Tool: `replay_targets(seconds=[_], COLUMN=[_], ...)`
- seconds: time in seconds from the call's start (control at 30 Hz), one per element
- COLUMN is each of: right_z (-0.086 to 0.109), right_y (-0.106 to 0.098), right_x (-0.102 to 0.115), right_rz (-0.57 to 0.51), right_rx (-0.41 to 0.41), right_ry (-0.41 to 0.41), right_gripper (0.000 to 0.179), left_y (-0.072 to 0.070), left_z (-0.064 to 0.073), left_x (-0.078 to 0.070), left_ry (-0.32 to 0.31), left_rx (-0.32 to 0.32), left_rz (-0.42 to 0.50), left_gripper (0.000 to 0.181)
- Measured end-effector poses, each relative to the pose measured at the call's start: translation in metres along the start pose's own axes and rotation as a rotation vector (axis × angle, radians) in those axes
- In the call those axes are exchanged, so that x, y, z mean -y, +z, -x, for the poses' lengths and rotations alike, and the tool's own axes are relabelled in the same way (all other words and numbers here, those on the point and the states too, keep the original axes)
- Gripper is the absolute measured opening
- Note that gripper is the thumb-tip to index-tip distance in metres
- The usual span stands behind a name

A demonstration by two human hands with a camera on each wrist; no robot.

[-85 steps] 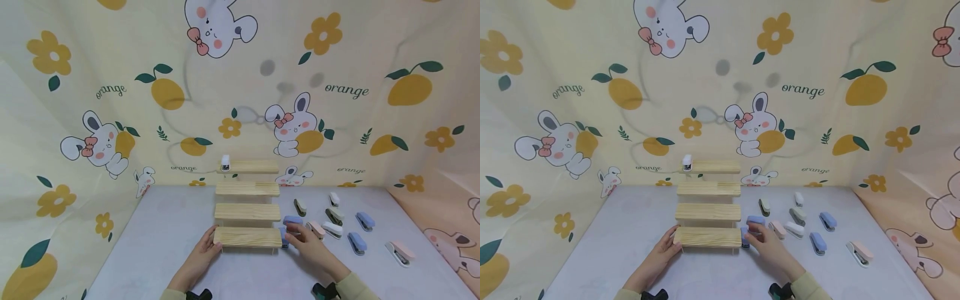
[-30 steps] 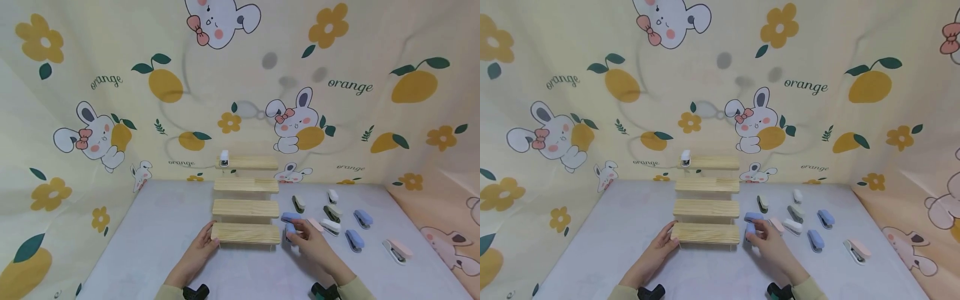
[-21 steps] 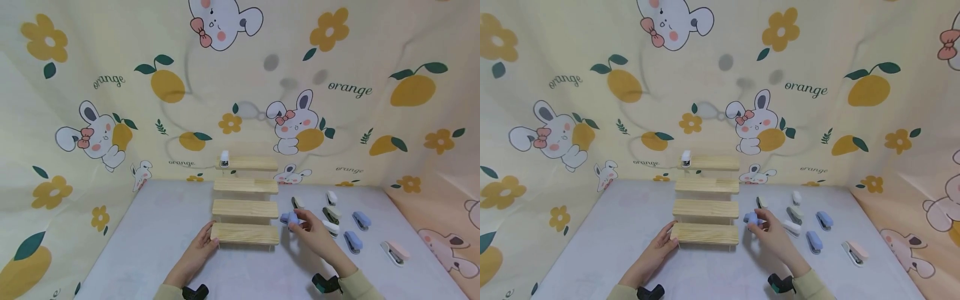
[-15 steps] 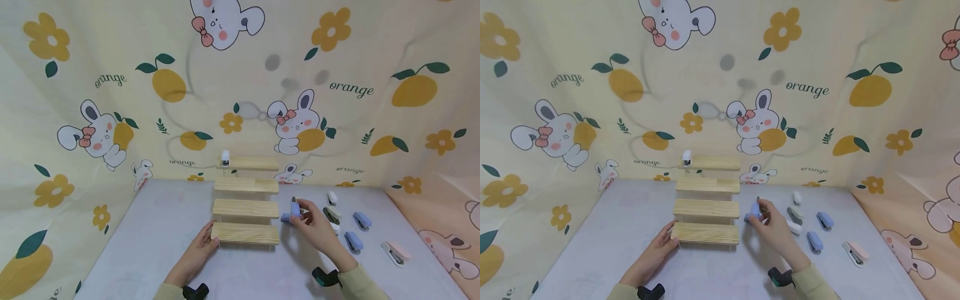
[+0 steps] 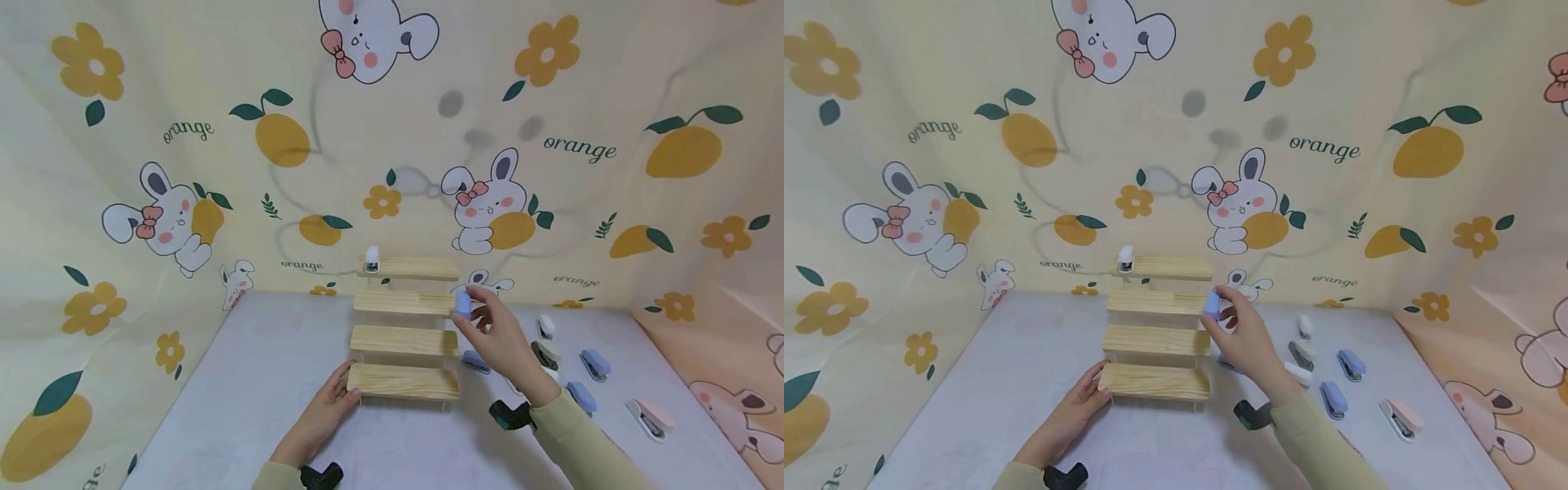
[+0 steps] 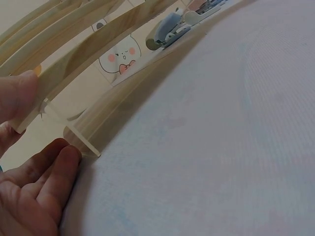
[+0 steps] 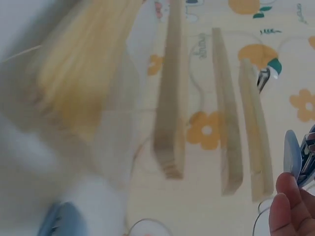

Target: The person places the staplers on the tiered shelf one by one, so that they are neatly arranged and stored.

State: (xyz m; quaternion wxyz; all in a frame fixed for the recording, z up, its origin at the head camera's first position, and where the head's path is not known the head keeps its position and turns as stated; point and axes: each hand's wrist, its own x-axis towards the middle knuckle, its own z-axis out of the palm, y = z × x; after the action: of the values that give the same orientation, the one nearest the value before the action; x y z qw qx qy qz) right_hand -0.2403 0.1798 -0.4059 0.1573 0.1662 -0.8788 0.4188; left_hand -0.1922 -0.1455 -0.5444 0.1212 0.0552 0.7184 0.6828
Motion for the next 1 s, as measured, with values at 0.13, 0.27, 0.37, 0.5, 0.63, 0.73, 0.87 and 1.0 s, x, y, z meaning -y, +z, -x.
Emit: replay_targets(seconds=[0.13,0.27,0.37,0.5,0.63,0.73,0.87,1.0], right_z=[-0.018,-0.036,-0.05,-0.069,-0.084,-0.094,-0.106,-0.114], right_y=[0.008,0.018,0.025,0.033,0.041,0.047,0.052,0.054], right_x=[0.01,0.018,0.022,0.024,0.023,0.021,0.021,0.02], right_rz=[-0.033,-0.044,-0.04,-0.061,-0.072,-0.059,-0.055,-0.061], right_rx=[0.017,0.033,0.037,0.037,0.04,0.057,0.094,0.126], right_ry=[-0.053,-0.086,-0.107,-0.139,-0.131,-0.114,-0.097,-0.076], right_gripper=[0.058,0.058,0.06,0.062,0.063,0.065,0.069,0.07], left_y=[-0.002,-0.004,-0.004,-0.004,-0.002,-0.001,0.0,0.0], left_z=[0.001,0.002,0.003,0.002,0.001,0.0,0.0,0.001], left_x=[-0.001,0.0,0.0,0.001,0.003,0.003,0.002,0.0], left_ry=[-0.006,-0.01,-0.007,0.001,0.008,0.014,0.006,-0.008], left_rx=[-0.005,-0.005,-0.01,-0.01,0.003,0.003,-0.006,-0.01], left_rz=[0.007,0.012,0.01,0.013,0.018,0.007,0.001,0.011], left_gripper=[0.073,0.073,0.072,0.072,0.072,0.072,0.074,0.075])
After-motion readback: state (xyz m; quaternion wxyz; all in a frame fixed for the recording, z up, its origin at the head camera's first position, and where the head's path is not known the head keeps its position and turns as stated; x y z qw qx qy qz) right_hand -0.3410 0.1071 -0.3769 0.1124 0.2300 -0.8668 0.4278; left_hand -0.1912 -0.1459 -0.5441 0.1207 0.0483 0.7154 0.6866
